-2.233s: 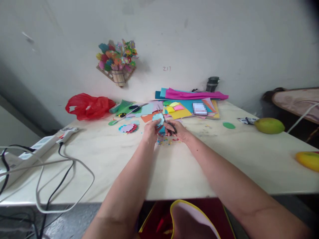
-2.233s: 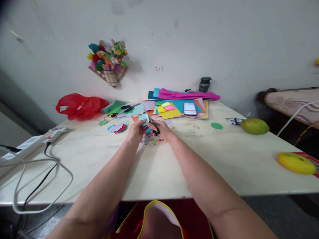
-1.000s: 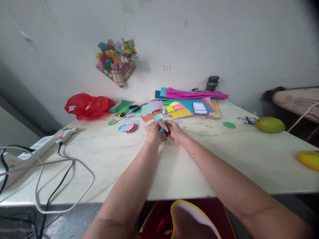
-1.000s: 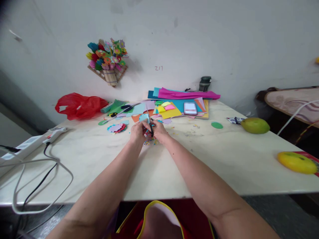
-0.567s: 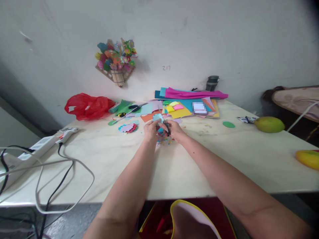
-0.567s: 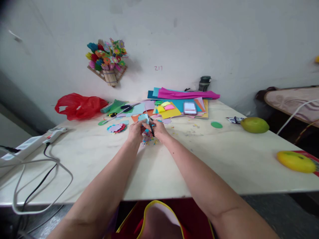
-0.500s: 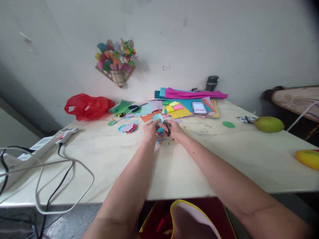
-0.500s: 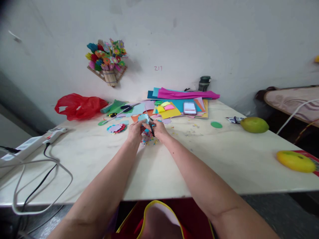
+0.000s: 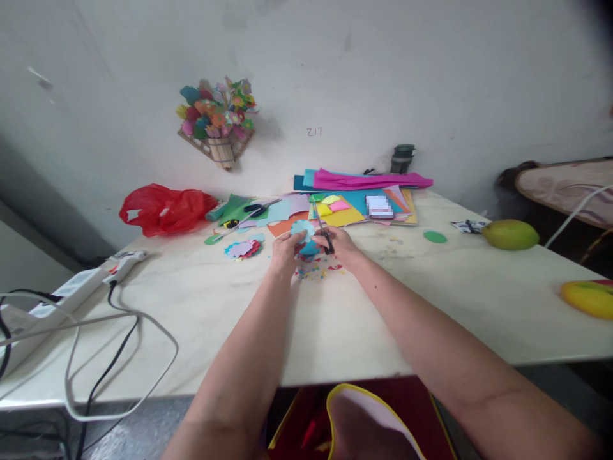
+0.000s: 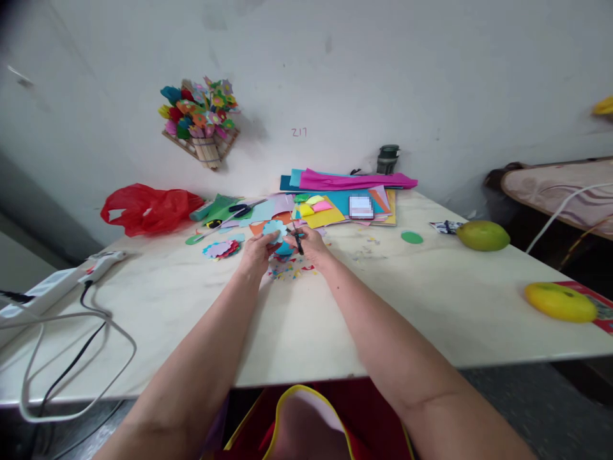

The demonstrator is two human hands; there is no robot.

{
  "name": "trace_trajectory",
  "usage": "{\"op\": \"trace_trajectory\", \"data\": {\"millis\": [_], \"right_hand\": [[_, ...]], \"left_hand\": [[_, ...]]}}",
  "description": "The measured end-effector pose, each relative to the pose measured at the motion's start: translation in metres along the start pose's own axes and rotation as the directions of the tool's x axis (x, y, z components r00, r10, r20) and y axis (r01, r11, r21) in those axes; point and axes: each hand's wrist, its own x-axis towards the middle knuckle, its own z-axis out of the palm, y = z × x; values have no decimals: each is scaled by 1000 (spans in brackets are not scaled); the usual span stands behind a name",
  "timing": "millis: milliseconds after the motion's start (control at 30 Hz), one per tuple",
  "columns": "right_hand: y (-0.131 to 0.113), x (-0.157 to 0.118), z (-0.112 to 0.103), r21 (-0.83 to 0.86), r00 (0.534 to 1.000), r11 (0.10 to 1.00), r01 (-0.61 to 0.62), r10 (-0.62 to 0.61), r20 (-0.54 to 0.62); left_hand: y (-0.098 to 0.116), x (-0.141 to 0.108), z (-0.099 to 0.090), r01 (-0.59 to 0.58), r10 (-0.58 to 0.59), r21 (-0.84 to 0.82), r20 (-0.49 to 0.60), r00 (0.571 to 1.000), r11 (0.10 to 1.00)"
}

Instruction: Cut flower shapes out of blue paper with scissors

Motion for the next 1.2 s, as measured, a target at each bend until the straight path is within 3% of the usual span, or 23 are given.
{"op": "trace_trajectory", "data": {"millis": [467,833,1033,1200], "right_hand": [[-6,0,-2,71,998,996,52,-50,-33],[3,2,-10,-62,977,998,31,-17,211],[7,2,-8,-87,958,996,37,-11,288],[10,3,-7,-99,960,994,38,-9,280]], "left_hand": [[1,-2,-1,38,-44,55,104,994,998],[0,5,-8,-8,7,14,70,998,1000],[0,3,-5,-3,4,-20,60,998,1000],[0,3,-3,14,-11,-57,43,999,998]]}}
